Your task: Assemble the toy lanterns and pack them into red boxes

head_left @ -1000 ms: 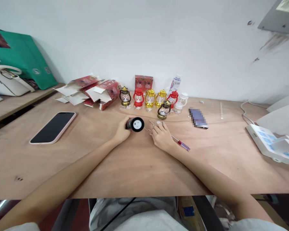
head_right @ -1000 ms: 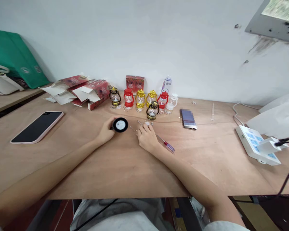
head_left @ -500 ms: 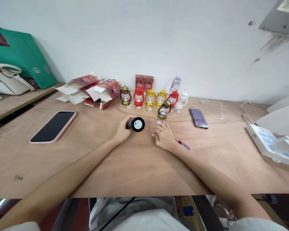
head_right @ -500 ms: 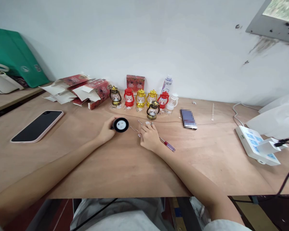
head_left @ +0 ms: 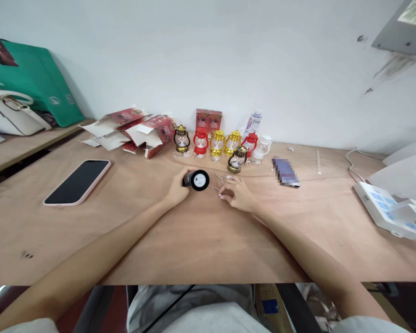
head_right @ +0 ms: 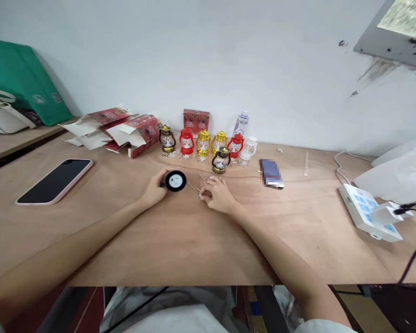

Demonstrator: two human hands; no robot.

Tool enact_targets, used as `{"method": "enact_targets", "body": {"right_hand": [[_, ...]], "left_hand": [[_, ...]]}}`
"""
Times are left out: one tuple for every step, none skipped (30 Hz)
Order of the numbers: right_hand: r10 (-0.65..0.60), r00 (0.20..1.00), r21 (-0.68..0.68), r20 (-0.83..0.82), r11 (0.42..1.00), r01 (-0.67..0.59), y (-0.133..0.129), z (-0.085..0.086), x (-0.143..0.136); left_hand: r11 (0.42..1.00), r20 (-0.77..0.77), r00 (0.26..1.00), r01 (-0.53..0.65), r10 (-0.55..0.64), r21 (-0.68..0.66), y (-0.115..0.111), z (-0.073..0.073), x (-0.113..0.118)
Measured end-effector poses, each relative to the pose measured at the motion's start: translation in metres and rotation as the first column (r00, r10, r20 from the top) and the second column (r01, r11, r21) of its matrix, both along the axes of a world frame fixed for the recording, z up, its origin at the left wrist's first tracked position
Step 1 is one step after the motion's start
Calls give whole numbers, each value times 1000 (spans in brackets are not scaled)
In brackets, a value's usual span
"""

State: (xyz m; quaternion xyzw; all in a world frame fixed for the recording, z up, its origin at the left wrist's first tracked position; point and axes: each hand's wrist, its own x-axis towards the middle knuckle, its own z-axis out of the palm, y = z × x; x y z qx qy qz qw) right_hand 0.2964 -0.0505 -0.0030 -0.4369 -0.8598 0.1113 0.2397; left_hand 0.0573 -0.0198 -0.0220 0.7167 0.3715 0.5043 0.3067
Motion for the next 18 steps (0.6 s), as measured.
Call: {"method": "enact_targets", "body": {"right_hand": [[-5, 1000, -1, -6, 1000, 5, 0, 0, 0], [-11, 1000, 5, -18, 1000, 11, 0, -2, 0], [-17, 999, 19, -37, 1000, 18, 0, -3, 0], [-21, 997, 45, -69, 999, 24, 0, -5, 0], [-20, 994, 83, -111, 996, 30, -1, -7, -1], [-12, 986, 133, -167, 991, 35, -1, -8, -2], [4, 972, 190, -236, 981, 43, -3, -9, -4], [28, 950, 250, -312, 967, 54, -4, -9, -6], [56, 921, 306, -385, 949, 70, -6, -9, -9], [87, 889, 355, -449, 931, 88, -9, -8, -12], [116, 862, 392, -493, 914, 101, -12, -7, -15], [144, 844, 422, -517, 901, 105, -15, -5, -18], [173, 836, 447, -520, 890, 94, -18, -5, -20], [203, 836, 470, -510, 880, 73, -21, -4, -23], [235, 838, 494, -492, 868, 46, -23, -3, -24], [266, 843, 519, -468, 855, 19, -25, -3, -26], [290, 849, 543, -441, 840, -6, -27, -3, -27], [308, 858, 565, -412, 825, -25, -28, -3, -27]], "left_hand": [[1000, 0, 1000, -4, 4, 3, 0, 0, 0], [1000, -3, 1000, -8, 8, 6, 0, 0, 0], [1000, -9, 1000, -11, 11, 9, 0, 0, 0], [1000, -17, 1000, -12, 12, 13, -1, 1, 0], [1000, -29, 1000, -10, 10, 18, -2, 2, 0], [1000, -47, 999, -5, 7, 24, -4, 4, 0], [1000, -69, 998, 3, -1, 31, -6, 6, 1], [999, -94, 995, 15, -11, 39, -8, 8, 2], [998, -121, 992, 27, -21, 49, -10, 10, 2], [997, -146, 989, 40, -32, 59, -12, 12, 3], [996, -169, 985, 54, -42, 67, -14, 14, 4], [995, -189, 981, 68, -53, 72, -16, 15, 5], [994, -208, 976, 80, -62, 76, -18, 16, 5], [993, -227, 971, 89, -69, 80, -19, 17, 6], [992, -246, 967, 97, -74, 84, -20, 18, 6], [991, -266, 961, 103, -76, 90, -21, 19, 6], [989, -288, 955, 107, -75, 98, -22, 19, 6], [988, -311, 948, 109, -71, 108, -23, 20, 7]]}}
